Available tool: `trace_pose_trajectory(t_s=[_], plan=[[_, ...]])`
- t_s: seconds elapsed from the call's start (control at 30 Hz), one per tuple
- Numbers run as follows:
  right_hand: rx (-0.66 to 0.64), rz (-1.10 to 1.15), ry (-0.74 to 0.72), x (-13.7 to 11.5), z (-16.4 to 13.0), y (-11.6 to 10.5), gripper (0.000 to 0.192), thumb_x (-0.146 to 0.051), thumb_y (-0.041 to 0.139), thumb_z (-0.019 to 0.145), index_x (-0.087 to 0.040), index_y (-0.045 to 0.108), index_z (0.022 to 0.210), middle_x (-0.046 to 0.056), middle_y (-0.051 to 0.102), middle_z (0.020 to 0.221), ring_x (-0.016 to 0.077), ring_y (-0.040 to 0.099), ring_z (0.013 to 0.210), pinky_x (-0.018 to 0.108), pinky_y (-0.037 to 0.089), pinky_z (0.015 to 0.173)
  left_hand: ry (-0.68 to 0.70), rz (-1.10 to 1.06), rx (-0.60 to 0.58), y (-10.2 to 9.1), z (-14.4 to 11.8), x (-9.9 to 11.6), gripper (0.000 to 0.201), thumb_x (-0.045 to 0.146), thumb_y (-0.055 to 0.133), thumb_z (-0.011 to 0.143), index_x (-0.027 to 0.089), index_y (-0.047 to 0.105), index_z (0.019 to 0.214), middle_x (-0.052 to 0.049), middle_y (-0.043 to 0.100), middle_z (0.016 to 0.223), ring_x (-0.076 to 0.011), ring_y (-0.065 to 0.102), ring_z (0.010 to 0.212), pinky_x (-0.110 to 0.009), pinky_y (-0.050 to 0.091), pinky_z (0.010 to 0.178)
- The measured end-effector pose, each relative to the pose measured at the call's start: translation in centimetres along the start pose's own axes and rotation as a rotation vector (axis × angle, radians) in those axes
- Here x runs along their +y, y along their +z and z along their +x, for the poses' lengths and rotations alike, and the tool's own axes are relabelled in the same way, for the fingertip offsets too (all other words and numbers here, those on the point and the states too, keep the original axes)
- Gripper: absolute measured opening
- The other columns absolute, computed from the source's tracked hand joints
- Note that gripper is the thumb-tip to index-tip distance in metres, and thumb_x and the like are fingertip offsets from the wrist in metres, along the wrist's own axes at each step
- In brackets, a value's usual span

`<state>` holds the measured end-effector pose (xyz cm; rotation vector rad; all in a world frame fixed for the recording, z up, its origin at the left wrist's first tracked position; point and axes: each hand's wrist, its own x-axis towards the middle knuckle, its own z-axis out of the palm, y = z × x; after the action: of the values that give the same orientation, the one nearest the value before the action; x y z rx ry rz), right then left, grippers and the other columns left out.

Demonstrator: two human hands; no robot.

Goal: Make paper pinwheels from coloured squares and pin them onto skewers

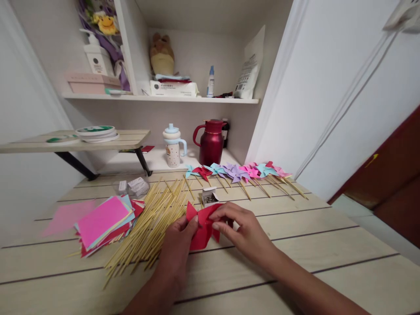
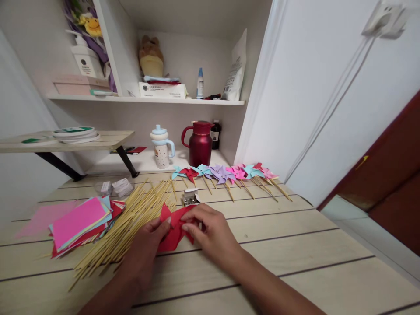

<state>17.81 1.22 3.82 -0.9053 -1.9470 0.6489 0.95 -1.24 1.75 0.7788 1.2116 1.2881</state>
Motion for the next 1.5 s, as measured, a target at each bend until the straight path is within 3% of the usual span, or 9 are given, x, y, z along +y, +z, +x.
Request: trace_pose_trajectory(t_s=[0.2,0.4,0.57,0.77,0.93,1.03,1.13,1.5], plan=[[-0.017,-0.001,-0.004,1.0,0.0,0.4,0.011,-0.012,0.065,0.085,-0.021,0.071,0.089,0.003,0.069,0.083,0.0174,0.062,0.079,0.03,0.049,0.071,-0.006,-0.031,-0.071,0.1,0.3,-0.6,0.03,0.041,0.071,0.073,0.015,0.075,0.089,-0.005,0.075,0.077,-0.0198,0.065,0.071,-0.03,0.048,0.072],[0.037,-0.06,-0.086,0.9,-0.4,0.5,0.033,-0.011,0.064,0.084,-0.025,0.068,0.114,0.007,0.062,0.099,0.0195,0.061,0.089,0.032,0.052,0.076,0.012,0.025,-0.061,0.2,0.2,-0.7,0.028,0.04,0.071,0.074,0.015,0.075,0.086,-0.004,0.074,0.075,-0.0193,0.064,0.07,-0.028,0.048,0.067],[0.071,-0.074,-0.12,1.2,-0.5,0.9,0.034,-0.008,0.061,0.084,-0.026,0.071,0.111,0.004,0.058,0.089,0.0175,0.06,0.083,0.03,0.051,0.073,0.03,0.086,-0.093,0.4,0.1,-0.8,0.03,0.042,0.072,0.074,0.015,0.076,0.088,-0.004,0.074,0.074,-0.019,0.064,0.07,-0.028,0.047,0.067],[0.095,-0.01,0.025,1.0,-0.2,0.4,0.017,-0.008,0.061,0.083,-0.02,0.072,0.077,0.003,0.065,0.079,0.0165,0.061,0.076,0.028,0.048,0.07,0.05,0.064,-0.14,0.7,-0.1,-1.2,0.029,0.036,0.076,0.071,0.015,0.074,0.091,-0.007,0.076,0.088,-0.0207,0.067,0.079,-0.029,0.05,0.071],[0.004,0.216,0.254,1.1,0.0,0.5,0.011,-0.02,0.065,0.082,-0.018,0.067,0.071,0.0,0.063,0.066,0.0138,0.057,0.061,0.026,0.044,0.058,0.031,-0.065,-0.107,0.8,0.0,-1.2,0.063,0.028,0.08,0.066,0.02,0.061,0.125,-0.008,0.076,0.101,-0.0226,0.069,0.09,-0.033,0.052,0.08],[-0.069,0.443,0.401,1.3,0.0,0.7,0.015,-0.031,0.068,0.08,-0.017,0.066,0.074,-0.002,0.06,0.06,0.0115,0.052,0.052,0.024,0.041,0.051,0.034,0.002,-0.16,0.8,0.0,-1.0,0.044,0.032,0.077,0.07,0.017,0.07,0.11,-0.008,0.076,0.099,-0.0218,0.069,0.088,-0.031,0.052,0.08],[-0.061,0.54,0.452,1.5,0.1,0.7,0.02,-0.035,0.073,0.076,-0.017,0.065,0.073,-0.003,0.06,0.059,0.0099,0.052,0.05,0.022,0.04,0.049,0.045,0.092,-0.184,0.7,-0.1,-0.9,0.029,0.035,0.073,0.073,0.017,0.074,0.096,-0.006,0.076,0.091,-0.0199,0.067,0.082,-0.029,0.05,0.075],[-0.016,0.692,0.562,1.0,0.4,0.6,0.028,-0.04,0.079,0.071,-0.016,0.064,0.077,-0.003,0.061,0.054,0.0099,0.053,0.048,0.022,0.042,0.049,0.061,0.252,-0.108,0.9,-0.2,-0.8,0.024,0.038,0.072,0.073,0.014,0.073,0.079,-0.003,0.072,0.073,-0.015,0.057,0.063,-0.024,0.042,0.06]])
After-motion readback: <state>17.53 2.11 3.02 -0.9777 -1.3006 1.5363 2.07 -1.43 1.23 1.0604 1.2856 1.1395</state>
